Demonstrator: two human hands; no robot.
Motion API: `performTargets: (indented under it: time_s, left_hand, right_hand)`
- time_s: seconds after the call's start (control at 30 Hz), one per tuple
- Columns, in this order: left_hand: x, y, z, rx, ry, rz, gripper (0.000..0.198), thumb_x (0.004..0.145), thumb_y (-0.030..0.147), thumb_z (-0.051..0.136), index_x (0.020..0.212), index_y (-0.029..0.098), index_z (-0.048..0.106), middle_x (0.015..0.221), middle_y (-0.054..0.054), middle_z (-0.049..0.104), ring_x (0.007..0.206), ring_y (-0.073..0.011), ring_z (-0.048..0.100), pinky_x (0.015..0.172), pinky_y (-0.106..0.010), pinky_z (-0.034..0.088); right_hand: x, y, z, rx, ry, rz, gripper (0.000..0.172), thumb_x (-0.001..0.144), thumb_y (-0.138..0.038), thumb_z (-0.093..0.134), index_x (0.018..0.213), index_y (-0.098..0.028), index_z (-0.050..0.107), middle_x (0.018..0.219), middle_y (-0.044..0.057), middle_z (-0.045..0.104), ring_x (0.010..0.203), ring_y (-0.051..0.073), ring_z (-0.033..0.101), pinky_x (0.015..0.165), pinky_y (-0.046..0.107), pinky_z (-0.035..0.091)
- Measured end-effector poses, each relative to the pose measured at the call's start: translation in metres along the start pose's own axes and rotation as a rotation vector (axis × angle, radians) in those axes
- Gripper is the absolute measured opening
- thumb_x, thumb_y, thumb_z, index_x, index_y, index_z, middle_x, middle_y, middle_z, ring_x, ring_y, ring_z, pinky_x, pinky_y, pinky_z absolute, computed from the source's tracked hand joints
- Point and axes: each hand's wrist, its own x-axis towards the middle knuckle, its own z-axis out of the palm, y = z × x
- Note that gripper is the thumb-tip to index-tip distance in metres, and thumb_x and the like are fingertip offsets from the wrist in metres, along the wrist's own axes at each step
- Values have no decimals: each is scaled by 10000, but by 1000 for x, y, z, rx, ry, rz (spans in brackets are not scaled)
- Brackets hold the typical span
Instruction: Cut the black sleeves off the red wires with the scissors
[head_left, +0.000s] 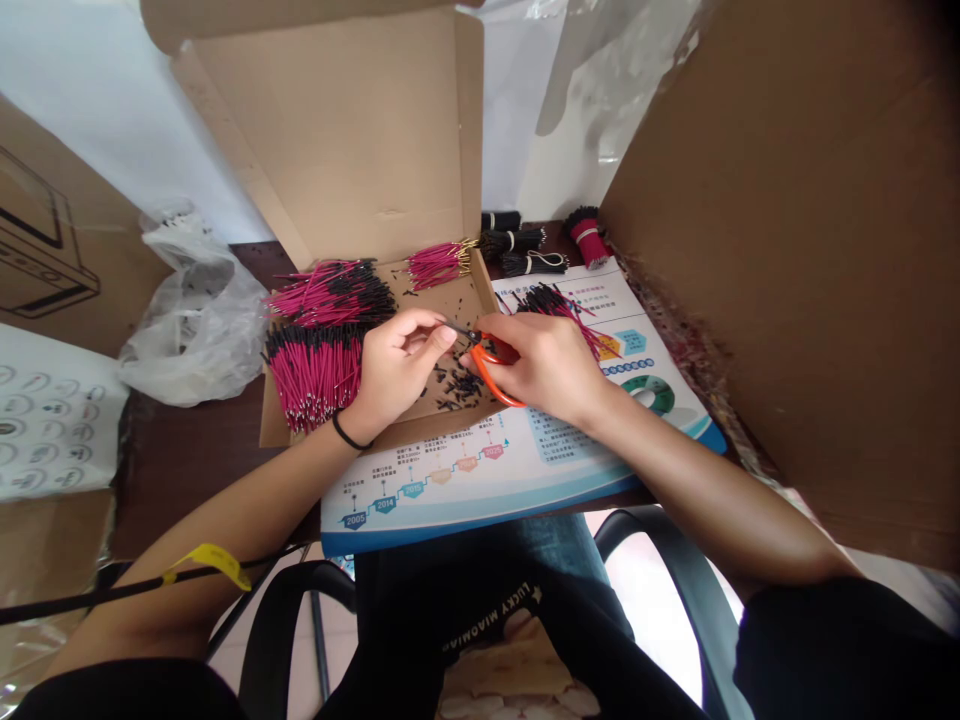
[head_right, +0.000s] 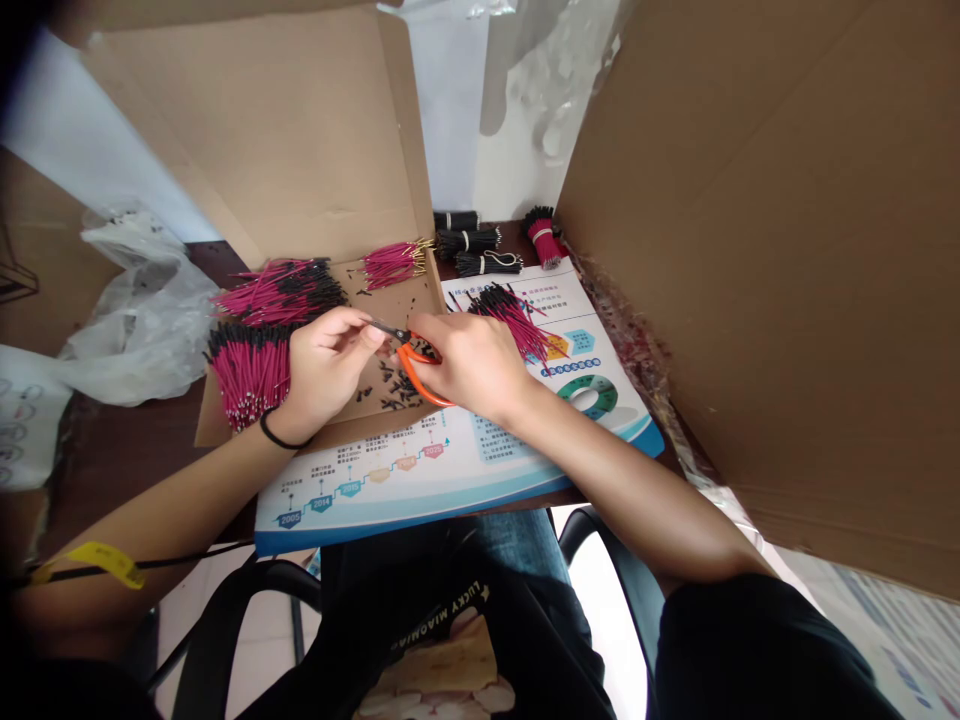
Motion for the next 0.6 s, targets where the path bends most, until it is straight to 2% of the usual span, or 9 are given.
performTargets:
  time_s: [0.23,0.43,0.6]
  left_hand:
    - [-1,6,2,3,-22,19,253,778,411,696,751,167,634,610,3,663,513,-94,630,500,-198,522]
    - [-1,10,3,-183,-46,-135,267,781,413,697,822,155,641,660,-30,708,540,-112,676,520,-206,568]
    - [0,4,3,-263,-48,-199,273,759,399,723,829,168,596,653,-19,702,556,-136,694,514,-220,588]
  right_hand:
    - [1,2,0,70,-14,46,433,862,-549,493,811,-163,684,620,32,577,556,108,443,564,264,310]
    - [2,3,2,275,3,95,430,828,-558,564,671,-161,613,560,-34,456,542,78,323,531,239,290]
    - [2,1,-1,379,18,139,437,809,-581,579,706,-158,620,553,-53,420,554,78,334,535,234,292]
